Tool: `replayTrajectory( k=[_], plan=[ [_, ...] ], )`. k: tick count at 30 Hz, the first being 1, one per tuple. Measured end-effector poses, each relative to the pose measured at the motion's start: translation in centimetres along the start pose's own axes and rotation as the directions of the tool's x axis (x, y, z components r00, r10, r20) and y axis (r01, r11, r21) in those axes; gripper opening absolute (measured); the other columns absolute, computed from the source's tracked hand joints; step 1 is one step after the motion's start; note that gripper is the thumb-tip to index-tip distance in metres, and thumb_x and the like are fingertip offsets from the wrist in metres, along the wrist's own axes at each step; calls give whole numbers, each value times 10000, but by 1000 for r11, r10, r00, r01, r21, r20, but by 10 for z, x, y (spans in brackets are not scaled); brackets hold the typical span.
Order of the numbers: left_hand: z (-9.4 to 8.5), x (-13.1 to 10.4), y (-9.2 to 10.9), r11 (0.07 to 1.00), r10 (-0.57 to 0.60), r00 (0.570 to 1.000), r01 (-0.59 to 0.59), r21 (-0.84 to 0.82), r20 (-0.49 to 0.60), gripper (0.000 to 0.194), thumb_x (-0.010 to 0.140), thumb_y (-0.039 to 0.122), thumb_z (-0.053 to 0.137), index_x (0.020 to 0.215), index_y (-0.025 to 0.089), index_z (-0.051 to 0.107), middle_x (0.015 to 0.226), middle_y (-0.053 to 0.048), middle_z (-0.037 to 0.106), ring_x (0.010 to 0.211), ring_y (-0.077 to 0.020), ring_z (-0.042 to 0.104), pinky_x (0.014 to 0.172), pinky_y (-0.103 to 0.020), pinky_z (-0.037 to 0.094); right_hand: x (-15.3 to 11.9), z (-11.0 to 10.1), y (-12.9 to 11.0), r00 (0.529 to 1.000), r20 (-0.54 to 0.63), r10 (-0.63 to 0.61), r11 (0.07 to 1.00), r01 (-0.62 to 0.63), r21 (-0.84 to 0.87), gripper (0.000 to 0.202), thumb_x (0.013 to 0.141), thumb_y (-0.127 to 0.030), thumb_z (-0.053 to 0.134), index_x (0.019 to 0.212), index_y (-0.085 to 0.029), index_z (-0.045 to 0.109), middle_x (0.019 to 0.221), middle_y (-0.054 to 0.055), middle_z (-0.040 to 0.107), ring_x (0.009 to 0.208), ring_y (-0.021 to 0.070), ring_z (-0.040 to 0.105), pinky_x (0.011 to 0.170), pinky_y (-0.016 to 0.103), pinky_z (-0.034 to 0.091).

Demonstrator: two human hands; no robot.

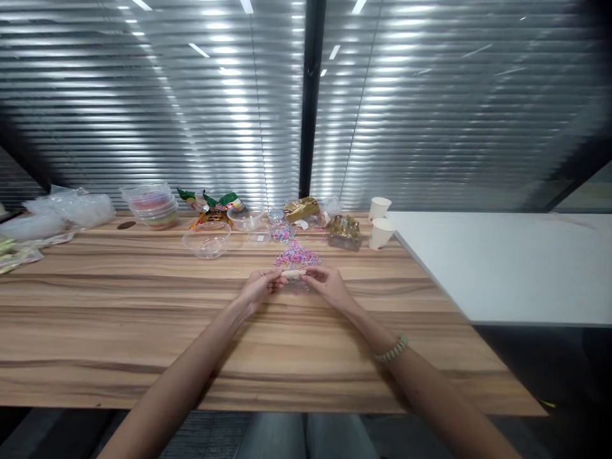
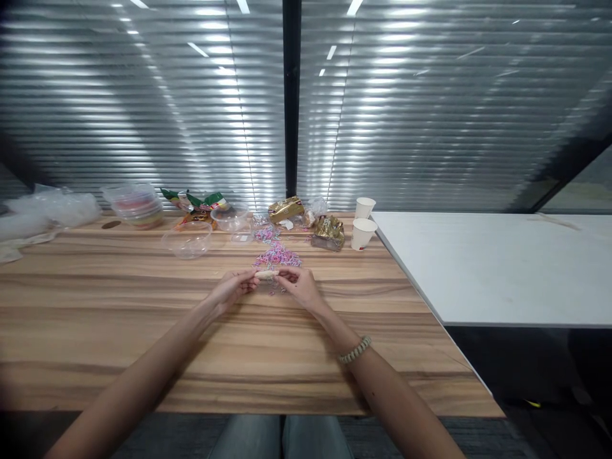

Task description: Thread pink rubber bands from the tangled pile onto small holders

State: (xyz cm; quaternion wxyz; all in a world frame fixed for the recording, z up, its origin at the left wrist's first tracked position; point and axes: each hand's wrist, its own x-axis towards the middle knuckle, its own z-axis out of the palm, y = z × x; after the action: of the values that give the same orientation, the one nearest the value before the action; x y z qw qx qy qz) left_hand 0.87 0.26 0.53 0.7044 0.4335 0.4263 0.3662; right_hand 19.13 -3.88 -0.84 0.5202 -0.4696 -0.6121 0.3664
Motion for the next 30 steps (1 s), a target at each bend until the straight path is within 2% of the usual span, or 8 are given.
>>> replayTrajectory(
  k=[4,9,12,15,17,24,30],
  plan=[
    [-1,1,-3,983,107,994,-105,149,-9,322,622,420,672,658,102,638,602,-53,641,538,-95,533,543,-202,371,0,1,1,1000,-17,25,999,-24,34,323,703,-372,606,889,-110,636,804,83,655,681,154,593,596,245,460],
    [-2,4,-6,929,188,981,-191,316,39,437,681,531,566,644,102,641,584,-75,642,512,-112,530,558,-232,391,-1,0,-4,1000,-25,-4,1000,4,1,300,753,-388,548,816,-107,634,698,57,629,631,135,565,582,233,438],
    [-1,5,-6,906,239,969,-245,344,61,443,694,531,550,708,101,654,657,-87,661,573,-132,565,593,-242,413,-1,0,-6,999,-35,24,999,-23,30,314,741,-405,557,790,-102,622,685,58,621,623,133,559,577,235,440],
    [0,5,-5,872,328,941,-335,356,83,399,671,469,613,863,122,656,788,-77,676,701,-156,594,647,-241,425,0,1,-6,998,-43,46,997,-44,57,330,728,-426,564,766,-102,614,679,60,616,614,131,559,574,238,446],
    [0,5,-5,851,362,928,-369,373,93,385,655,435,640,890,131,656,796,-66,676,727,-161,595,653,-237,425,0,1,-6,998,-40,48,997,-45,70,336,727,-435,564,753,-103,612,676,59,615,607,127,558,575,239,448],
    [1,2,-3,828,387,918,-386,408,83,354,658,421,638,848,124,670,760,-64,676,691,-161,594,633,-241,429,0,1,-4,999,-7,37,993,-36,110,352,755,-448,527,792,-111,624,722,60,629,602,114,555,573,231,455],
    [3,-2,1,827,373,925,-367,425,74,336,642,418,652,809,127,675,707,-52,666,628,-141,575,600,-231,412,0,1,-3,998,-20,57,993,-54,107,341,729,-440,562,794,-112,623,721,60,633,612,125,561,584,243,459]
  ],
)
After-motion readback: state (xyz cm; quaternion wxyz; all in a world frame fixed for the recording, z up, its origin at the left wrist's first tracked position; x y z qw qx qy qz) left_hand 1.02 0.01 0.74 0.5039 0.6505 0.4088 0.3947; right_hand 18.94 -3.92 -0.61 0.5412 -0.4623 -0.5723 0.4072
